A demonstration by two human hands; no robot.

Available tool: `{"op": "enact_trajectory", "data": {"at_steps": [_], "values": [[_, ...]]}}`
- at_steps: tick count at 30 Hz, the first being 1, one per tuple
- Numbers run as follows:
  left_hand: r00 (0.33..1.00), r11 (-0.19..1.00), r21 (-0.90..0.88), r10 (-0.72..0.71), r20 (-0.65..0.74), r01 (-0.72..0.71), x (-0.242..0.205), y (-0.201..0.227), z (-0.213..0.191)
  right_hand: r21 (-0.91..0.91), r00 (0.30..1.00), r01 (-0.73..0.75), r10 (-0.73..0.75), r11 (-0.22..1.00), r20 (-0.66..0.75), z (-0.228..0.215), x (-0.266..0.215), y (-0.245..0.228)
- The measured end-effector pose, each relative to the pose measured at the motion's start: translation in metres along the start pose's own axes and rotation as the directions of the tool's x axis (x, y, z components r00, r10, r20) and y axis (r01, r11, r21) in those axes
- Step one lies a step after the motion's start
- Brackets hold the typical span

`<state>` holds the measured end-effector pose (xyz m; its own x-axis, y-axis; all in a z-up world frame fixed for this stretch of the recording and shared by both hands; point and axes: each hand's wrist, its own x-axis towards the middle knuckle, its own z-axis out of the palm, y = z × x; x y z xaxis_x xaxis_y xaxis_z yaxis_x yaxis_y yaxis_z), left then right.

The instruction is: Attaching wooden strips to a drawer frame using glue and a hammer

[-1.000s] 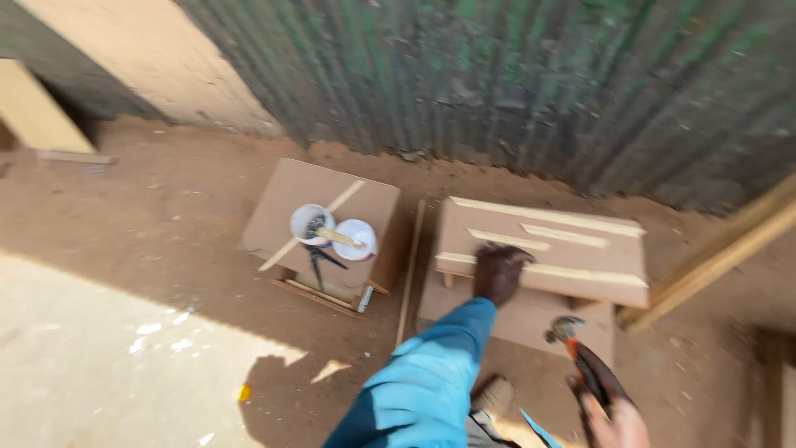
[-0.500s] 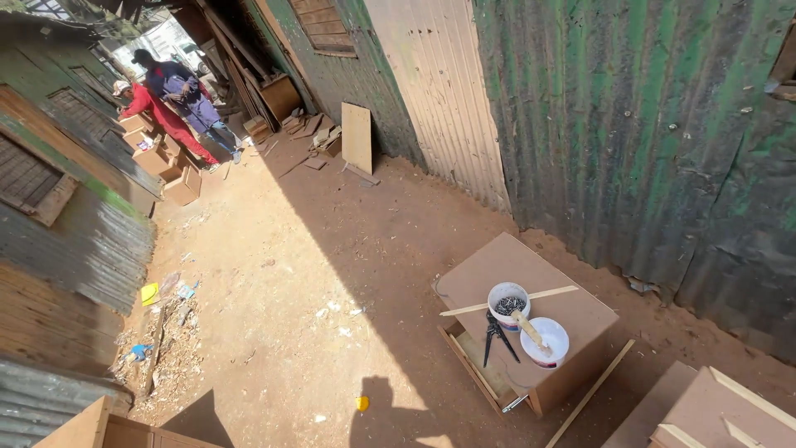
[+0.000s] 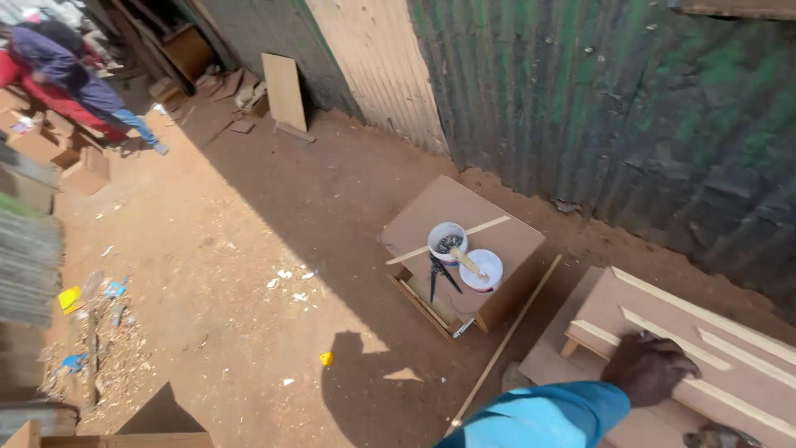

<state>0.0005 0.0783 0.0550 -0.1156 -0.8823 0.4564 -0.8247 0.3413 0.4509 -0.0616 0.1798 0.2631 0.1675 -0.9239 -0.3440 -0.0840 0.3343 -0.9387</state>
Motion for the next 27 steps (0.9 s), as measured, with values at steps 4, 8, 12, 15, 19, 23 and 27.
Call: {"op": "enact_trajectory", "data": {"at_steps": [4,8,12,15,19,23,27], "values": [[1.0,0.979,-0.206,0.006,0.017,-0.002,0.013,0.028,-0.055,-0.029,0.897,-0.173,0.145,0.984,-0.418,-0.079,-0.062,0.007],[0.998,0.948,-0.312,-0.056,0.009,0.056,0.02,0.031,-0.074,0.011,0.932,0.1,-0.09,0.995,-0.351,-0.086,-0.067,0.002],[0.967,0.961,-0.186,-0.171,0.189,0.206,0.018,0.018,-0.06,-0.149,0.825,0.339,-0.37,0.929,-0.427,-0.096,-0.043,0.021],[0.969,0.953,-0.217,-0.173,0.176,0.21,0.015,0.018,-0.062,-0.208,0.771,0.406,-0.456,0.89,-0.445,-0.091,-0.04,0.004],[0.967,0.951,-0.216,-0.187,0.171,0.222,0.018,0.019,-0.062,-0.214,0.792,0.383,-0.439,0.898,-0.423,-0.093,-0.043,-0.004],[0.961,0.944,-0.221,-0.206,0.187,0.245,0.016,0.024,-0.067,-0.189,0.81,0.36,-0.407,0.914,-0.422,-0.092,-0.047,-0.006],[0.955,0.938,-0.221,-0.227,0.193,0.268,0.019,0.026,-0.072,-0.182,0.815,0.371,-0.413,0.911,-0.405,-0.095,-0.045,0.002]]}}
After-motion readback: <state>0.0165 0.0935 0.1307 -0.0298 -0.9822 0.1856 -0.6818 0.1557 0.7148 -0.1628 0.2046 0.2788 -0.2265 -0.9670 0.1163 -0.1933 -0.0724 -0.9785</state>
